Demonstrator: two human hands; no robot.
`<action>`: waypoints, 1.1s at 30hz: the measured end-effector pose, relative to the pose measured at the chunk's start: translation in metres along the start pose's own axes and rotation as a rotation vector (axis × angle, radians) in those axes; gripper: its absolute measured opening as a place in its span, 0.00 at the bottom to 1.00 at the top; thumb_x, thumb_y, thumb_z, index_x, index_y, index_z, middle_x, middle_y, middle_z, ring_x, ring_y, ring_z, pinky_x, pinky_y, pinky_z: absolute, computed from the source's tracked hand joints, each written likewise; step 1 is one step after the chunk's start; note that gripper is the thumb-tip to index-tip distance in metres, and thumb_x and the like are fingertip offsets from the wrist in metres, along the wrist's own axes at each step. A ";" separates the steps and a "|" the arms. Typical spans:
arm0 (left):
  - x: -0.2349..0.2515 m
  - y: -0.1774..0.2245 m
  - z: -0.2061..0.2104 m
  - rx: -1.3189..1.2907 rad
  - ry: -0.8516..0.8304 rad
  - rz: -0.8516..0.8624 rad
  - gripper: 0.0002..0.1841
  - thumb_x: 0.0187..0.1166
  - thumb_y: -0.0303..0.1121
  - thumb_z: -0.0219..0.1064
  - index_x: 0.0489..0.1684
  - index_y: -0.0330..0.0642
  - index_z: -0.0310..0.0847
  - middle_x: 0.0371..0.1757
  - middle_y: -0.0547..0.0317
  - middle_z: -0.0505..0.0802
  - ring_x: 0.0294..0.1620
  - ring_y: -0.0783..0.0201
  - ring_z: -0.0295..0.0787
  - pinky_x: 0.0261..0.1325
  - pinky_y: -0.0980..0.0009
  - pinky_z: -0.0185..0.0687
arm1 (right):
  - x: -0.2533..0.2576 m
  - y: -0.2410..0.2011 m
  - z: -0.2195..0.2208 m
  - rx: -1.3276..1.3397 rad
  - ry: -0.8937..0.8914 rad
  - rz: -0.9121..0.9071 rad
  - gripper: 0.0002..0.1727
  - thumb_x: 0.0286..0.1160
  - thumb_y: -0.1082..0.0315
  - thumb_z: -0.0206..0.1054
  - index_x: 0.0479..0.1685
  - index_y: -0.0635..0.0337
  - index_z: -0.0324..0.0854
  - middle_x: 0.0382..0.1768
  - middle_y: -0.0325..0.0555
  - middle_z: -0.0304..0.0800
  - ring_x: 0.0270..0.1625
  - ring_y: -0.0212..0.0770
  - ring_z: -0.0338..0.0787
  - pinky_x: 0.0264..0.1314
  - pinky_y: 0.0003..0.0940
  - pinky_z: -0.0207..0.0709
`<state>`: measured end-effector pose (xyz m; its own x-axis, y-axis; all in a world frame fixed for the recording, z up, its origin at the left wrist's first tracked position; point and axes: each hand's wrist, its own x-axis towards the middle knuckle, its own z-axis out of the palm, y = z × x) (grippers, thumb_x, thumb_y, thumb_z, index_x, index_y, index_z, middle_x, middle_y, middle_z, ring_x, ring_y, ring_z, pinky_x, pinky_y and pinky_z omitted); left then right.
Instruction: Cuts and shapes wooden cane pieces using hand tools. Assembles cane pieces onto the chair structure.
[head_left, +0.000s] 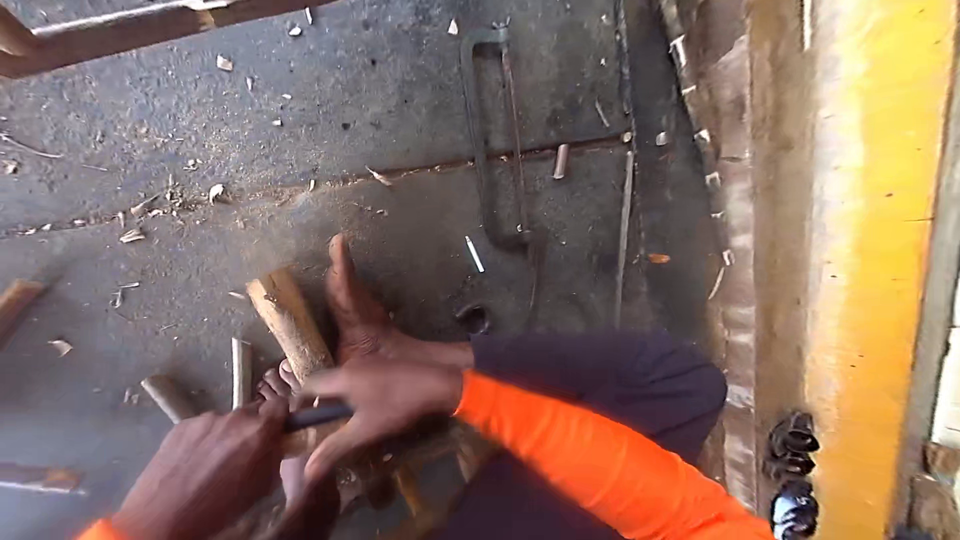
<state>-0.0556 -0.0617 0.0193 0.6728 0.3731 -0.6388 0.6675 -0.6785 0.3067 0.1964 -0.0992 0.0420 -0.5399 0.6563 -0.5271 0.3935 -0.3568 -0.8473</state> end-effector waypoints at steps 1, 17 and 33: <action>0.002 -0.005 -0.001 -0.056 0.015 -0.070 0.14 0.62 0.51 0.73 0.38 0.58 0.84 0.20 0.62 0.86 0.23 0.53 0.88 0.22 0.48 0.80 | -0.013 -0.003 -0.030 0.057 0.113 -0.014 0.24 0.68 0.53 0.81 0.59 0.58 0.87 0.43 0.42 0.92 0.43 0.34 0.91 0.51 0.38 0.88; 0.054 -0.029 -0.061 -0.245 0.018 -0.375 0.09 0.73 0.45 0.71 0.27 0.55 0.82 0.19 0.59 0.86 0.21 0.53 0.86 0.19 0.48 0.76 | -0.100 0.175 -0.246 -0.506 0.688 0.783 0.25 0.83 0.47 0.67 0.49 0.65 0.86 0.45 0.67 0.90 0.53 0.69 0.89 0.57 0.75 0.75; 0.054 -0.043 -0.061 -0.408 -0.019 -0.318 0.13 0.80 0.44 0.68 0.23 0.53 0.82 0.15 0.58 0.84 0.15 0.55 0.81 0.15 0.49 0.75 | 0.054 0.026 -0.048 -0.598 0.630 -0.590 0.15 0.80 0.61 0.71 0.59 0.55 0.92 0.60 0.45 0.93 0.72 0.45 0.86 0.81 0.42 0.76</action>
<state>-0.0285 0.0256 0.0147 0.4132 0.5064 -0.7568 0.9106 -0.2303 0.3431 0.2131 -0.0410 -0.0050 -0.3486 0.9076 0.2338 0.5902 0.4064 -0.6975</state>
